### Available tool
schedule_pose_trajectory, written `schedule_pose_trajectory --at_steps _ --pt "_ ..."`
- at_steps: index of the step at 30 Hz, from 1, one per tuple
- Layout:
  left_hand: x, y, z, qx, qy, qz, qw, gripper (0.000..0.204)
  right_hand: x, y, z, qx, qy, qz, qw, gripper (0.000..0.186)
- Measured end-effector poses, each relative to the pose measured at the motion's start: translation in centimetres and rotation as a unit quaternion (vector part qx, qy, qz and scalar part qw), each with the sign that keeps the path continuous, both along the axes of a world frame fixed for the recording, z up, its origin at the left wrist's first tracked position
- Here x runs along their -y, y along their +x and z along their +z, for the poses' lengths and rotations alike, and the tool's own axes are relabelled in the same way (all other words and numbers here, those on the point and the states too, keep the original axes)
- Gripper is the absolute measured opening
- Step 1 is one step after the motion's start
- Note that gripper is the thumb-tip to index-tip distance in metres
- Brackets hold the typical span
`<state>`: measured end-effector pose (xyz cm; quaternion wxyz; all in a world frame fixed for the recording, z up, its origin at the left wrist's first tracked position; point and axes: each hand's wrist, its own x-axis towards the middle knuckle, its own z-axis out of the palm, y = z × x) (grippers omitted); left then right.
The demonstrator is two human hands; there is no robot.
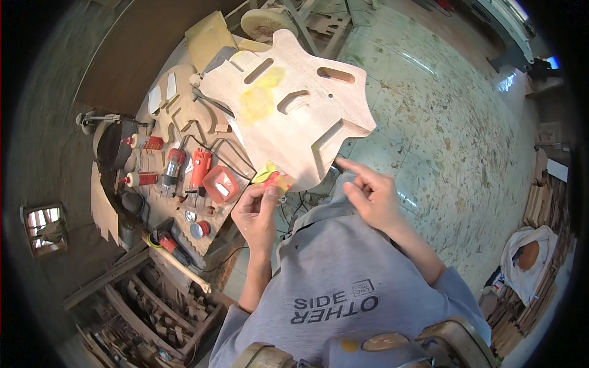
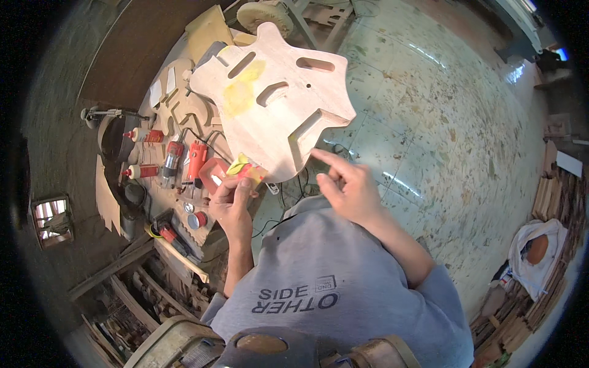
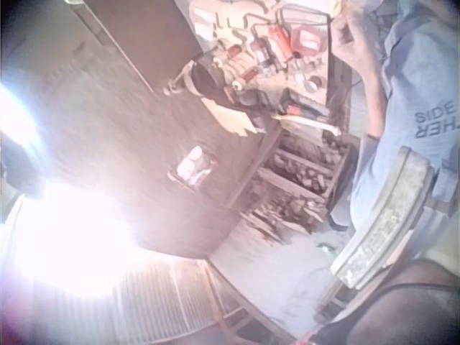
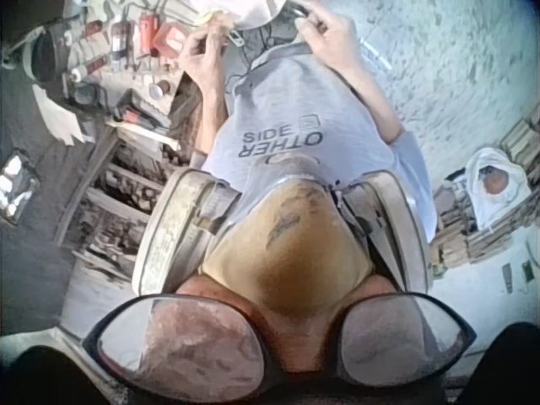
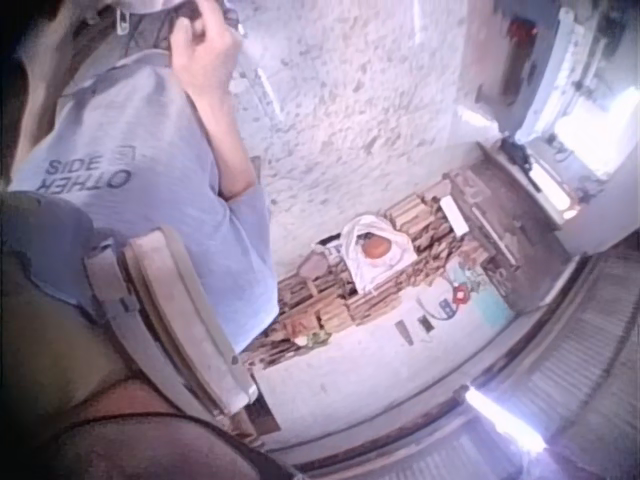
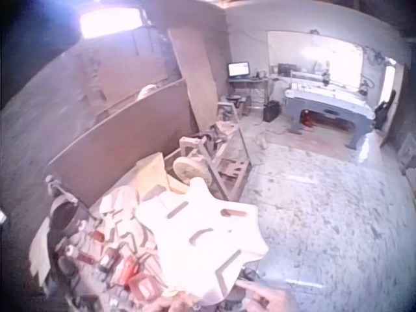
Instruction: The person applies yellow tape to the surface of a wooden guitar body and then uses a small tool to press the tape firmly into the routed channels.
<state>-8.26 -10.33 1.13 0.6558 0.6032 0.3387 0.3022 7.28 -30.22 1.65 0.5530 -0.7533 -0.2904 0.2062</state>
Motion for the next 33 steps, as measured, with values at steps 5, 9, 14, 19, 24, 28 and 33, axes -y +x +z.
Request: schedule_pose_trajectory --at_steps 5,9,14,19,24,28,33 --pt "0.1 0.4 1.1 -0.016 -0.079 -0.091 0.993 0.013 0.6 1.2 2.0 0.154 -0.017 0.012 0.988 0.049" --pt "0.4 1.3 2.2 -0.069 -0.129 -0.13 0.981 0.018 0.4 1.5 2.9 0.191 -0.012 0.047 0.98 0.051" --pt "0.5 2.4 3.0 -0.095 -0.159 -0.162 0.969 0.019 -0.6 2.1 3.0 0.241 0.017 0.088 0.966 0.052" --pt "0.6 2.7 3.3 -0.113 -0.14 -0.176 0.968 0.021 -1.5 2.5 3.7 0.284 0.0 0.121 0.951 0.054" --pt "0.6 2.7 3.3 -0.12 -0.121 -0.188 0.967 0.021 -1.6 2.9 4.3 0.316 -0.054 0.158 0.934 0.055" --pt "0.7 2.7 3.5 -0.142 -0.099 -0.193 0.966 0.023 -1.6 3.1 4.8 0.33 -0.085 0.178 0.923 0.055" --pt "1.0 2.8 3.4 -0.14 -0.098 -0.187 0.967 0.02 -1.7 2.6 4.0 0.315 -0.088 0.177 0.928 0.051"
